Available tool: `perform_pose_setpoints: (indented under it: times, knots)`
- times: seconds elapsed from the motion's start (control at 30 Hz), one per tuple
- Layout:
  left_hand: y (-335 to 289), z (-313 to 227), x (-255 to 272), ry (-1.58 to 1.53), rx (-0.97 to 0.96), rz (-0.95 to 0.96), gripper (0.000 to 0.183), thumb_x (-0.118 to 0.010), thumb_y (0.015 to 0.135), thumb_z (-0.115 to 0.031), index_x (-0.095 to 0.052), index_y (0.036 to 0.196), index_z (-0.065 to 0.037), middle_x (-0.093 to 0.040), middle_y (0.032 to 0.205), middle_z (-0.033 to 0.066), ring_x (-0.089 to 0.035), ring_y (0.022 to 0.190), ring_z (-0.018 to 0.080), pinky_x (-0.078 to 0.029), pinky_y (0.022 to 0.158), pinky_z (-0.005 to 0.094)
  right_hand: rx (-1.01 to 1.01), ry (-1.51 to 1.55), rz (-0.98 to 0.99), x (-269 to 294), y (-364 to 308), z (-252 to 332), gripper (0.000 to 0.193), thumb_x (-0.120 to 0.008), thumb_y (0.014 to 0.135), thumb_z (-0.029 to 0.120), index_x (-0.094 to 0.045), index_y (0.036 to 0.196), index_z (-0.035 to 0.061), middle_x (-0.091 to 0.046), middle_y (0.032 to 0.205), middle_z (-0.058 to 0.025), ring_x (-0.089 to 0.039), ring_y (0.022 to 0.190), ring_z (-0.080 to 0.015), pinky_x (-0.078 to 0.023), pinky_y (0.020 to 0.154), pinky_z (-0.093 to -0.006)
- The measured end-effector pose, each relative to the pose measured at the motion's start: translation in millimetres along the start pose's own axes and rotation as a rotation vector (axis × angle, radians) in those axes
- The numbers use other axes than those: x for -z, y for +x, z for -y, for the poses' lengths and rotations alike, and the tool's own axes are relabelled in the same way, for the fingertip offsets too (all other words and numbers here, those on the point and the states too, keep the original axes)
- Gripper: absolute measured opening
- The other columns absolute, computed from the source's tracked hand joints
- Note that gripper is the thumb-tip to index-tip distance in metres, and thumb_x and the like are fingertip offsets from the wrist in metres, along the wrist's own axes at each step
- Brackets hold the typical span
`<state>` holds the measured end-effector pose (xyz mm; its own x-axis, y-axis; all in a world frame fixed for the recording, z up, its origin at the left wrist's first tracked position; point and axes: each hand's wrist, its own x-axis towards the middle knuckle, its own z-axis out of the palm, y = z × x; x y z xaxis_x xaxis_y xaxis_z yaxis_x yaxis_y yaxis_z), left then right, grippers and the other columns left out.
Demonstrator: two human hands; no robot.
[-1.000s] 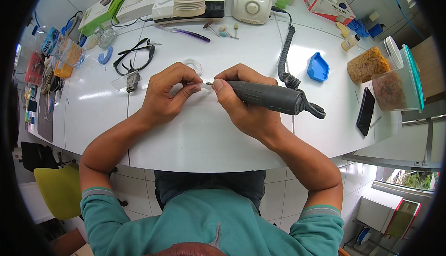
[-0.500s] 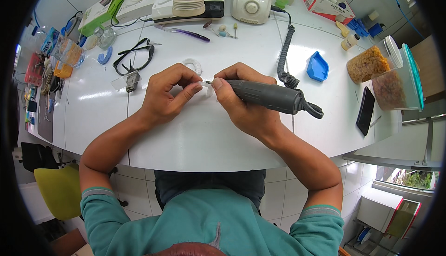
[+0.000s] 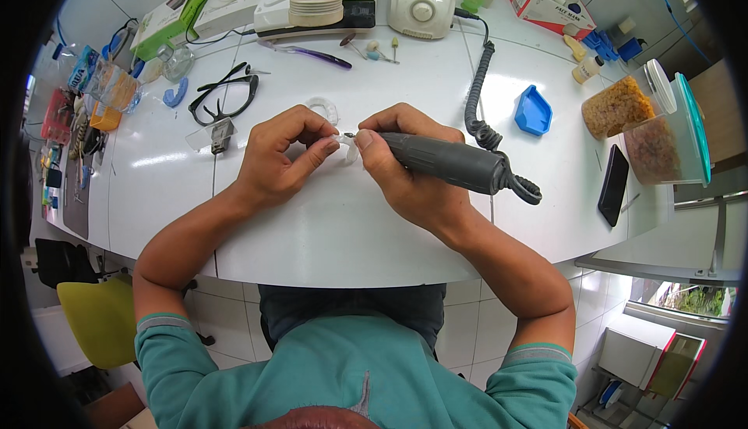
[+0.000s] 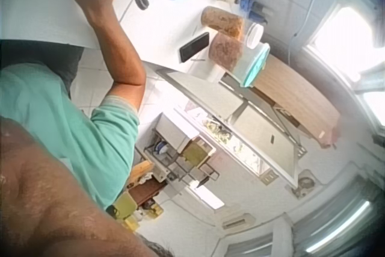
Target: The person uses a rotary grinding tool to shape and smooth a small white dental appliance held in their left hand. They systematically grind different sections of the object, rotating it to access various surfaces while maintaining a steady grip.
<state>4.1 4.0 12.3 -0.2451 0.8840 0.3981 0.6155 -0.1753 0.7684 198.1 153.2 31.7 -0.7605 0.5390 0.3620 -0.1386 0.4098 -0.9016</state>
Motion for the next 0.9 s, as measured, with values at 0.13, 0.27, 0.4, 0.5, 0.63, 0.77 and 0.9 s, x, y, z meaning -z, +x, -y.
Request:
perform_pose_setpoints:
  times: [0.13, 0.27, 0.4, 0.5, 0.63, 0.77, 0.9]
  knots:
    - [-0.3, 1.6, -0.5, 0.002, -0.002, -0.001, 0.01, -0.079, 0.099, -0.003, -0.075, 0.106, 0.003, -0.077, 0.1, 0.0111, -0.076, 0.086, 0.0184, -0.061, 0.079, 0.0305, 0.008, 0.003, -0.003, -0.3, 0.1, -1.3, 0.022, -0.074, 0.104, 0.016, -0.074, 0.105, -0.0067, -0.077, 0.078, -0.0119, -0.072, 0.068, -0.0128, -0.057, 0.064, -0.0275]
    - [-0.4, 0.5, -0.1, 0.002, 0.005, -0.001, 0.011, -0.08, 0.099, -0.004, -0.075, 0.106, 0.002, -0.077, 0.099, 0.0105, -0.075, 0.085, 0.0174, -0.06, 0.077, 0.0301, 0.007, -0.016, -0.003, -1.0, 0.0, 0.0, 0.022, -0.075, 0.103, 0.015, -0.075, 0.105, -0.0069, -0.076, 0.077, -0.0113, -0.071, 0.067, -0.0118, -0.056, 0.063, -0.0271]
    - [-1.0, 0.7, 0.1, -0.012, 0.017, -0.001, 0.011, -0.081, 0.099, -0.005, -0.076, 0.106, 0.002, -0.076, 0.098, 0.0099, -0.073, 0.083, 0.0162, -0.059, 0.076, 0.0296, 0.026, -0.047, -0.002, -1.2, 0.4, 0.8, 0.022, -0.075, 0.103, 0.015, -0.075, 0.105, -0.0071, -0.076, 0.077, -0.0108, -0.069, 0.066, -0.0106, -0.054, 0.062, -0.0269]
    - [-0.6, 1.0, -0.2, -0.009, 0.018, -0.003, 0.011, -0.081, 0.099, -0.005, -0.076, 0.105, 0.002, -0.076, 0.098, 0.0096, -0.073, 0.083, 0.0158, -0.059, 0.076, 0.0295, 0.028, -0.052, -0.003, -1.4, 0.6, 0.9, 0.023, -0.075, 0.103, 0.015, -0.075, 0.105, -0.0073, -0.076, 0.077, -0.0106, -0.069, 0.066, -0.0104, -0.054, 0.061, -0.0269]
    - [-0.5, -0.3, -0.8, -0.011, 0.019, -0.004, 0.011, -0.081, 0.099, -0.004, -0.075, 0.105, 0.002, -0.076, 0.098, 0.0092, -0.073, 0.084, 0.0154, -0.059, 0.077, 0.0293, 0.017, -0.043, -0.012, -2.9, 0.9, 1.9, 0.023, -0.075, 0.103, 0.016, -0.075, 0.105, -0.0075, -0.076, 0.076, -0.0102, -0.069, 0.067, -0.0108, -0.054, 0.062, -0.0267]
    - [0.0, 5.6, -0.5, -0.111, 0.044, 0.001, 0.011, -0.076, 0.101, 0.001, -0.072, 0.111, 0.002, -0.074, 0.106, 0.0089, -0.073, 0.095, 0.0146, -0.06, 0.086, 0.029, -0.017, -0.027, -0.031, -1.4, 1.2, -0.4, 0.026, -0.076, 0.103, 0.017, -0.074, 0.115, -0.0061, -0.077, 0.083, -0.0115, -0.072, 0.072, -0.0121, -0.057, 0.067, -0.0267]
    - [-2.7, 16.5, 3.4, -0.349, 0.194, 0.005, 0.014, -0.07, 0.106, 0.005, -0.067, 0.119, 0.002, -0.072, 0.114, 0.0085, -0.073, 0.106, 0.0146, -0.059, 0.098, 0.03, 0.011, -0.027, -0.126, -1.6, 5.4, -6.5, 0.031, -0.078, 0.102, 0.018, -0.074, 0.127, -0.0016, -0.079, 0.097, -0.0131, -0.075, 0.085, -0.0138, -0.059, 0.077, -0.0279]
